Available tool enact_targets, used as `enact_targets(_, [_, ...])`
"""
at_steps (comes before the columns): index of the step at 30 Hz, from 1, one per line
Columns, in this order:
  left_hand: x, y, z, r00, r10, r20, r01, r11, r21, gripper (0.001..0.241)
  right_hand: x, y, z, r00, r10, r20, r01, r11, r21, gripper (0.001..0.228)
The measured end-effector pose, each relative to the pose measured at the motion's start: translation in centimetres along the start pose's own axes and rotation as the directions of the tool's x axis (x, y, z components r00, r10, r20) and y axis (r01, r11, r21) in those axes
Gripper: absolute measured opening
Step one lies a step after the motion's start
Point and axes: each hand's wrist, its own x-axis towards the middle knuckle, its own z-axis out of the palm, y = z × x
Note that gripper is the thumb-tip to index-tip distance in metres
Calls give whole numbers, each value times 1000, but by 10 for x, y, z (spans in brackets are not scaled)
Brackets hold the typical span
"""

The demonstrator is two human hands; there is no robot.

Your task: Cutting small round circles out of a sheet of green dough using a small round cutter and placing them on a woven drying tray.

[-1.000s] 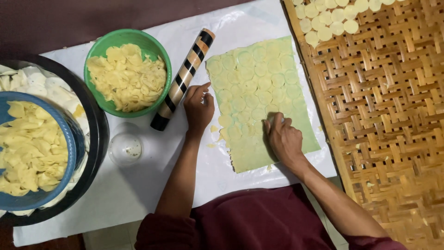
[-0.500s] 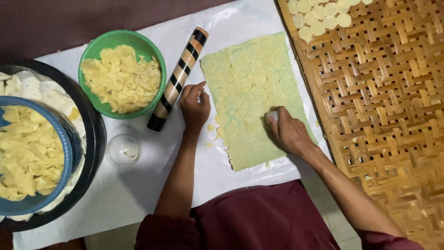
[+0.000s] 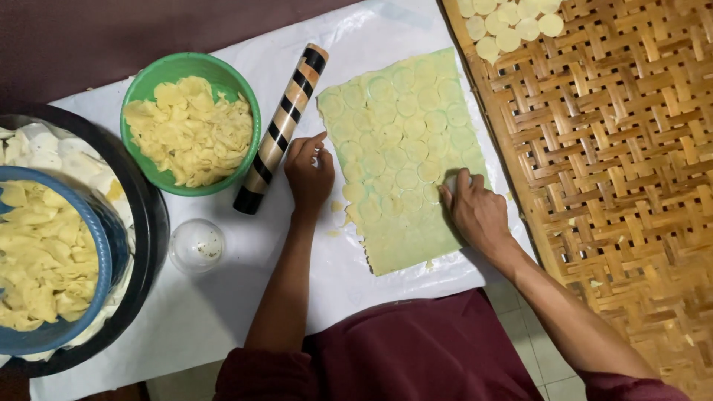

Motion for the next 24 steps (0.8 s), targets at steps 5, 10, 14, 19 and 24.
enact_targets(5, [0, -7, 4, 999, -23, 28, 22, 999, 40, 30, 10, 9, -2, 988, -136, -70, 135, 991, -11, 43])
enact_targets(10, [1, -2, 4, 998, -31, 52, 29, 998, 49, 28, 9, 13, 11, 985, -166, -53, 166, 986, 12, 44])
enact_targets(14, [0, -5, 2, 999, -36, 19, 35, 998, 43, 28, 9, 1, -1, 998, -63, -29, 64, 998, 25, 42])
enact_targets(19, [1, -4, 2, 999, 28, -22, -28, 1000, 1, 29, 5, 24, -7, 991, 42, 131, -86, 932, 353, 45])
enact_targets(24, [-1, -3, 1, 999, 38, -38, -38, 999, -1, 28, -14, 37, -14, 967, 255, 17, -242, 890, 387, 41])
